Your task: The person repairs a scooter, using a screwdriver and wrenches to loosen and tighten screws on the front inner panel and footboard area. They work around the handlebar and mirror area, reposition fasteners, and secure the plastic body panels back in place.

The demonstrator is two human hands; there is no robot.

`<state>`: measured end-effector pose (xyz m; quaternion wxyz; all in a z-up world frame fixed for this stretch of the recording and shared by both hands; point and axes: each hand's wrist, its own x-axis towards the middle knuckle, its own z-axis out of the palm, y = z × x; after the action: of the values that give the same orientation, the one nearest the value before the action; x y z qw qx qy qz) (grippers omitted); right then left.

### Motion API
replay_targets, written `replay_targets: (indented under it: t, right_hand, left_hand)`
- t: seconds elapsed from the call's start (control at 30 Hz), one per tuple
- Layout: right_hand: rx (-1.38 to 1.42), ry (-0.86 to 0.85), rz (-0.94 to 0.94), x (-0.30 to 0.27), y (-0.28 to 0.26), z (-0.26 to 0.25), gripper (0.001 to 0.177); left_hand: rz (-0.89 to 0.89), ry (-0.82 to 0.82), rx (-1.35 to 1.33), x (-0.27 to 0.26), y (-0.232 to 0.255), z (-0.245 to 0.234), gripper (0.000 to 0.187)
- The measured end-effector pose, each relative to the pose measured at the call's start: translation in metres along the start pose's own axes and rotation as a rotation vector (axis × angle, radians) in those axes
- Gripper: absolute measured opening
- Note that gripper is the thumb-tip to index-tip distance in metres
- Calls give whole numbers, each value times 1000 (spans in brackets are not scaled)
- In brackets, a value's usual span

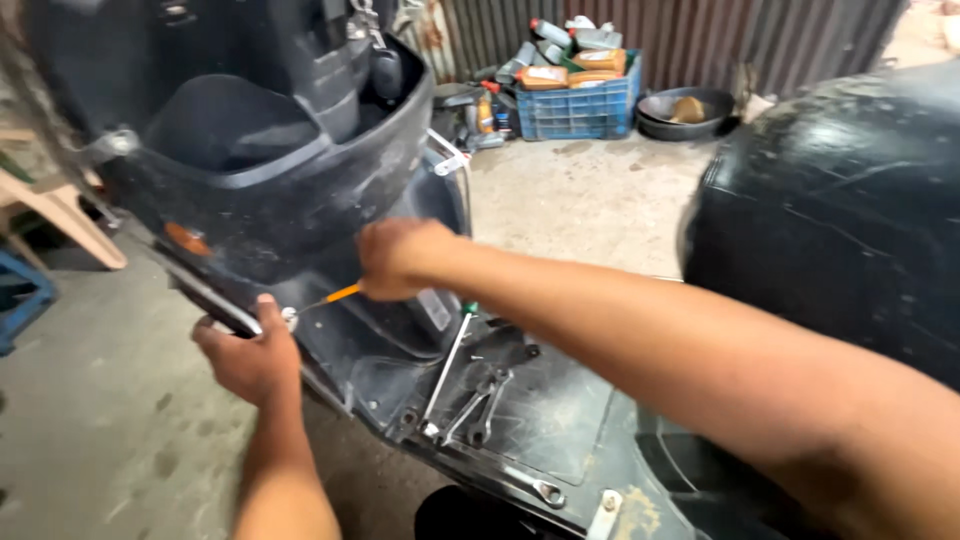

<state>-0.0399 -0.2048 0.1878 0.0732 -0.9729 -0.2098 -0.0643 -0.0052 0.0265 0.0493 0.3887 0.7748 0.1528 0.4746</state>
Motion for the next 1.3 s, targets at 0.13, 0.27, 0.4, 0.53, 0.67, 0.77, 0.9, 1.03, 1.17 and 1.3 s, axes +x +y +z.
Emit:
replay_targets:
  t: [0.13, 0.27, 0.4, 0.53, 0.67, 0.77, 0.9, 1.03, 1.17, 1.3]
  right_hand:
    - [-214, -223, -337, 57, 33, 2, 51]
    - [171, -396, -44, 27, 38, -45, 43]
    - [104, -574, -47, 23, 44, -81, 26]
    - [396, -384, -56, 16, 51, -111, 27]
    - [359, -422, -48, 16, 51, -102, 25]
    - [-94, -585, 0, 24, 58, -73, 24]
    - [-79, -689, 116, 31, 84, -42, 34]
    - [-63, -709, 186, 41, 104, -29, 28]
    - [-59, -675, 183, 31, 96, -33, 37]
    - [-86, -658, 182, 31, 88, -33, 38]
  left_hand:
    - [-19, -52, 76, 10, 1, -6, 72]
    - [-31, -83, 137, 17, 3, -9, 72]
    - [-43, -94, 93, 17, 4, -9, 73]
    - [5, -65, 23, 8, 3, -10, 67]
    - [24, -71, 65, 8, 0, -9, 64]
    - [12, -88, 52, 8, 4, -11, 63]
    - [11, -73, 13, 4, 7, -12, 65]
    - [29, -68, 12, 7, 8, -12, 65]
    - [45, -46, 80, 10, -2, -9, 69]
    - [-12, -88, 37, 10, 4, -15, 68]
